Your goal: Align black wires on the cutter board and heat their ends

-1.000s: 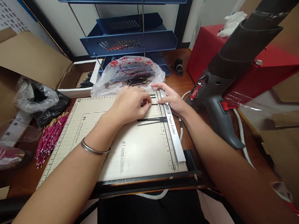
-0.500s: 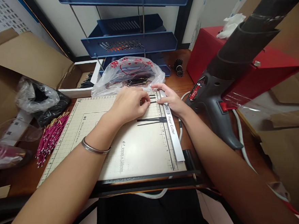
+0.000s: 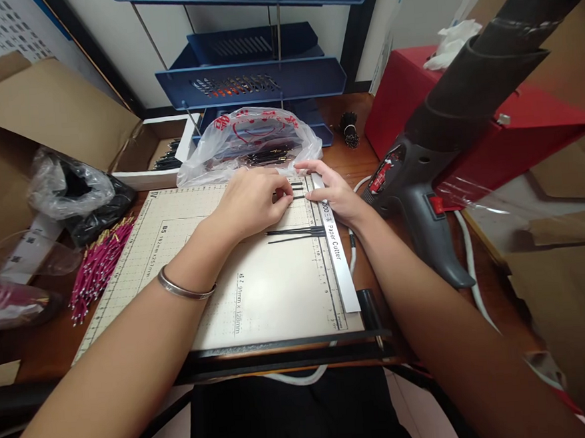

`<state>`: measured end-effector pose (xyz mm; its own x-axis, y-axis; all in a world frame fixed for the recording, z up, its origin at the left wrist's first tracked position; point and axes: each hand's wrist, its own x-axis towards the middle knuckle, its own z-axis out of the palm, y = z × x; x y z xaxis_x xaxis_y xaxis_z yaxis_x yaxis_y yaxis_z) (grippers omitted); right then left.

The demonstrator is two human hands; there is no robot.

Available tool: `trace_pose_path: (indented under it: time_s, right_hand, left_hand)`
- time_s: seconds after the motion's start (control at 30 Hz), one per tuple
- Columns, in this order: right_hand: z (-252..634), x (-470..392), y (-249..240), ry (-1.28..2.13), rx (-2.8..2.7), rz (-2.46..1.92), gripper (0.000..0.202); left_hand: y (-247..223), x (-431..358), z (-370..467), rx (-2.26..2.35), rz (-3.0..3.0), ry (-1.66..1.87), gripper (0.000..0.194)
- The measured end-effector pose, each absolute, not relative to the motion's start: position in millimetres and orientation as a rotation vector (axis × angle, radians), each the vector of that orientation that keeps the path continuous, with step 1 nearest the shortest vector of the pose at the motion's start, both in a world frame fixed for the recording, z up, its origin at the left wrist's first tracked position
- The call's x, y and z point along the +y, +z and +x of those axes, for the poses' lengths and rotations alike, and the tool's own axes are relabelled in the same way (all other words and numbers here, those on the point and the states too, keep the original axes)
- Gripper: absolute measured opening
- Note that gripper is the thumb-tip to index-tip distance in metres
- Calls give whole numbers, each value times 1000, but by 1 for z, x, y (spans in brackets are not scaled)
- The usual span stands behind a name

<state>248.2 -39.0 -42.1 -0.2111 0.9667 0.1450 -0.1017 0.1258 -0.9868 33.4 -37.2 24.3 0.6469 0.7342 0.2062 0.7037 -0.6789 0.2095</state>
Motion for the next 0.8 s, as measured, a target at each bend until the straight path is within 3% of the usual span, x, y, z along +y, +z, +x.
trace_pose_path:
  time_s: [0.8]
  right_hand:
    - [246,-38,-40,1265,-1350,-976,63]
  left_hand:
    - [23,-39,34,1213,2746,462,25]
